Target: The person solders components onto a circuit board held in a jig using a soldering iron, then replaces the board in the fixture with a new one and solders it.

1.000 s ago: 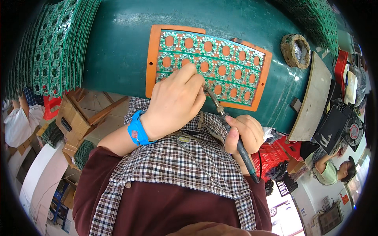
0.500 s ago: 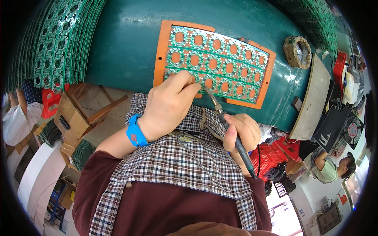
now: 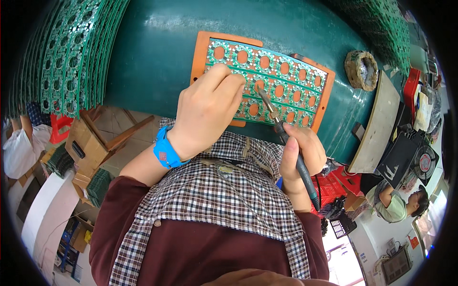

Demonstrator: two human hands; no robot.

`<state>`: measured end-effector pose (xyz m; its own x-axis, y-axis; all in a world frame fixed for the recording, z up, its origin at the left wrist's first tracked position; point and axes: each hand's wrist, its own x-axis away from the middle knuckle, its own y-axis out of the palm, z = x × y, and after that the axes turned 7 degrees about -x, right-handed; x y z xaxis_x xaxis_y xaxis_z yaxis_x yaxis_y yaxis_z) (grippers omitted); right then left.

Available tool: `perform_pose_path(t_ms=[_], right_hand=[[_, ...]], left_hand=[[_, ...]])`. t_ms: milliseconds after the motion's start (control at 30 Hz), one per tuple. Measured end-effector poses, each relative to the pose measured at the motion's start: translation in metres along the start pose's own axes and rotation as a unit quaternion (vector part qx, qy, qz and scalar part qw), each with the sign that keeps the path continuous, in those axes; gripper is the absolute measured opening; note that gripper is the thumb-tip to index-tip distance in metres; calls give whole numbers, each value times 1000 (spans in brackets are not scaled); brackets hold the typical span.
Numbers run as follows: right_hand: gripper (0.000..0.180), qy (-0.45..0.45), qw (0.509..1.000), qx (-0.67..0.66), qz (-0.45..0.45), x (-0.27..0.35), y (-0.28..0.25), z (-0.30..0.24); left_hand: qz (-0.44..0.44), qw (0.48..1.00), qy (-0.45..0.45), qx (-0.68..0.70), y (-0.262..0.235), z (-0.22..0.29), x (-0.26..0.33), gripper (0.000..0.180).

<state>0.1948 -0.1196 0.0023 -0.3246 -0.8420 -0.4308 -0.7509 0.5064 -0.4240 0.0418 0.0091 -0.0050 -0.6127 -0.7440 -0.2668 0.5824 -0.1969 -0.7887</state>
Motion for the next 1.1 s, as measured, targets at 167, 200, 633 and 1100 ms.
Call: perform_pose_path(t_ms=[167, 200, 633, 1100], right_hand=[[12, -11, 1000, 2, 3, -1, 2, 3], [12, -9, 1000, 0, -1, -1, 2, 4], [12, -3, 999, 6, -31, 1, 0, 1], [12, 21, 1000, 0, 1, -28, 6, 10]], left_hand=[[-14, 1000, 2, -8, 3, 2, 0, 13], [-12, 1000, 2, -3, 2, 3, 0, 13], [-75, 997, -9, 11, -5, 2, 0, 14], [-9, 1000, -9, 1, 10, -4, -26, 10]])
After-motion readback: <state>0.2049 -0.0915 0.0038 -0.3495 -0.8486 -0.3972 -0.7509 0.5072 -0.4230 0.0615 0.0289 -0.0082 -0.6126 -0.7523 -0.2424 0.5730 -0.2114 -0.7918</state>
